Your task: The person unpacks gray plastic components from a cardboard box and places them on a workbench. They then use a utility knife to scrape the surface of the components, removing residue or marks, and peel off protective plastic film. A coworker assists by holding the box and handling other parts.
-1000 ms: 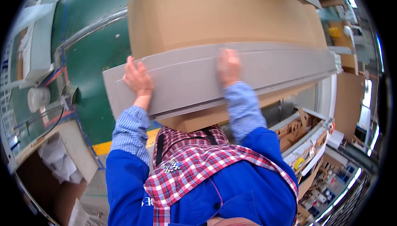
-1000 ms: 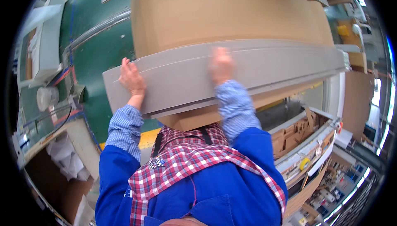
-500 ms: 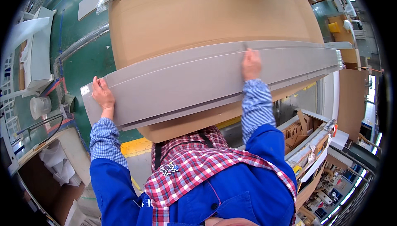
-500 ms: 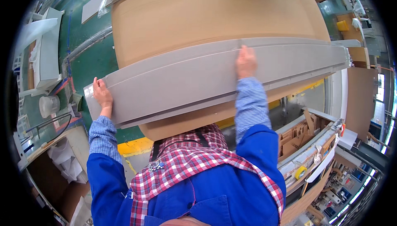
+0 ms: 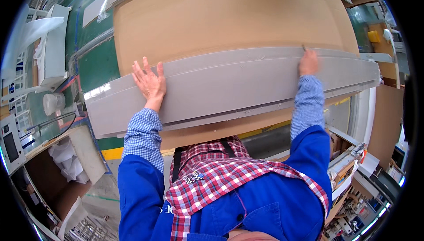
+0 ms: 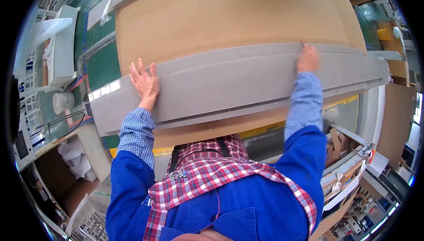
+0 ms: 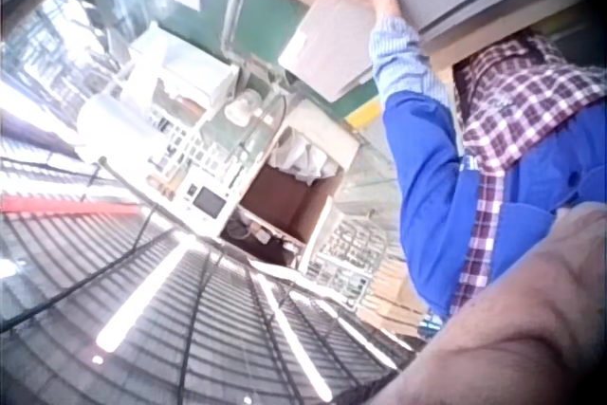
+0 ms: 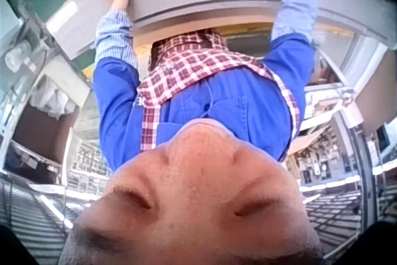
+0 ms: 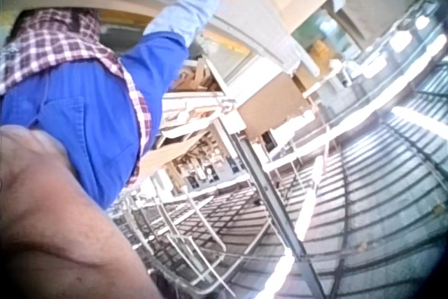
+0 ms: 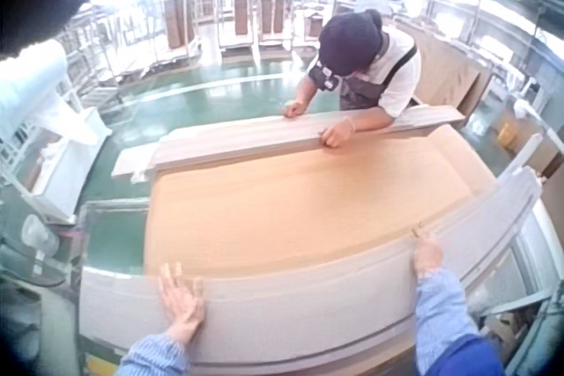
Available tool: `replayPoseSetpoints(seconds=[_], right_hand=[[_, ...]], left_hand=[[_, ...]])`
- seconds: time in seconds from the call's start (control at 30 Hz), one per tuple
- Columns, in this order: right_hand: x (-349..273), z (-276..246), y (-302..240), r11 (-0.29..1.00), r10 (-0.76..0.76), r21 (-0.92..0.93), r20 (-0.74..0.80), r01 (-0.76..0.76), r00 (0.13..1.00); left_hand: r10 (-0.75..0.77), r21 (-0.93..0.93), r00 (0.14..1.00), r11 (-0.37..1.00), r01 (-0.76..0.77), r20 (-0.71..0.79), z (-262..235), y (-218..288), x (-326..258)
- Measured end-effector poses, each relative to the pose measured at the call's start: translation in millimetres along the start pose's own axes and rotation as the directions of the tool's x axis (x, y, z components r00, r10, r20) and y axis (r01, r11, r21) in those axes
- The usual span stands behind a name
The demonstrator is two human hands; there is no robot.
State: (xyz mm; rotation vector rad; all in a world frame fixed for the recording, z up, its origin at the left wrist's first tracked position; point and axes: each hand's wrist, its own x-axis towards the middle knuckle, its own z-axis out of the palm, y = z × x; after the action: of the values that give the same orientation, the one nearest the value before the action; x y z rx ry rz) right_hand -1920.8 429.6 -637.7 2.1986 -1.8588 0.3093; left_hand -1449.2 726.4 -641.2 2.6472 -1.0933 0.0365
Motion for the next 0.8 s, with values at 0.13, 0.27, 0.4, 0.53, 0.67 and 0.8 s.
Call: replayPoseSetpoints(seconds=[0.13,0.27,0.4,0.53,0.67,0.8], right_hand=[[-43.3,-28.0,-98.5,0.934,-0.111,0.338,-0.026,0.113,0.993],[-98.6,-63.0,-221.6,0.847,-0.208,0.501,0.009,0.176,0.978],[-155.0,-81.2,-345.9,0.697,-0.406,0.658,0.034,0.285,0.913],[-178.9,-92.4,-397.3,0.502,-0.504,0.795,-0.053,0.342,0.862],[-168.2,-89.5,-354.2,0.559,-0.458,0.73,-0.123,0.393,0.88],[-119.0,-50.8,-211.6,0.821,-0.322,0.459,-0.118,0.339,0.939]], left_hand=[[-0.037,0.019,0.999,0.999,0.037,-0.005,-1.5,5.1,-6.5],[-0.041,-0.012,0.999,0.999,0.041,0.006,-4.0,8.3,-6.1],[-0.064,-0.054,0.998,0.996,0.065,0.019,-3.6,10.9,-3.5],[-0.061,-0.124,0.997,0.991,0.055,-0.044,5.5,-0.7,0.5],[-0.057,-0.156,0.995,0.987,0.044,-0.08,3.6,-2.7,-1.7],[-0.051,-0.146,0.997,0.988,0.043,-0.054,7.1,-3.7,-0.7]])
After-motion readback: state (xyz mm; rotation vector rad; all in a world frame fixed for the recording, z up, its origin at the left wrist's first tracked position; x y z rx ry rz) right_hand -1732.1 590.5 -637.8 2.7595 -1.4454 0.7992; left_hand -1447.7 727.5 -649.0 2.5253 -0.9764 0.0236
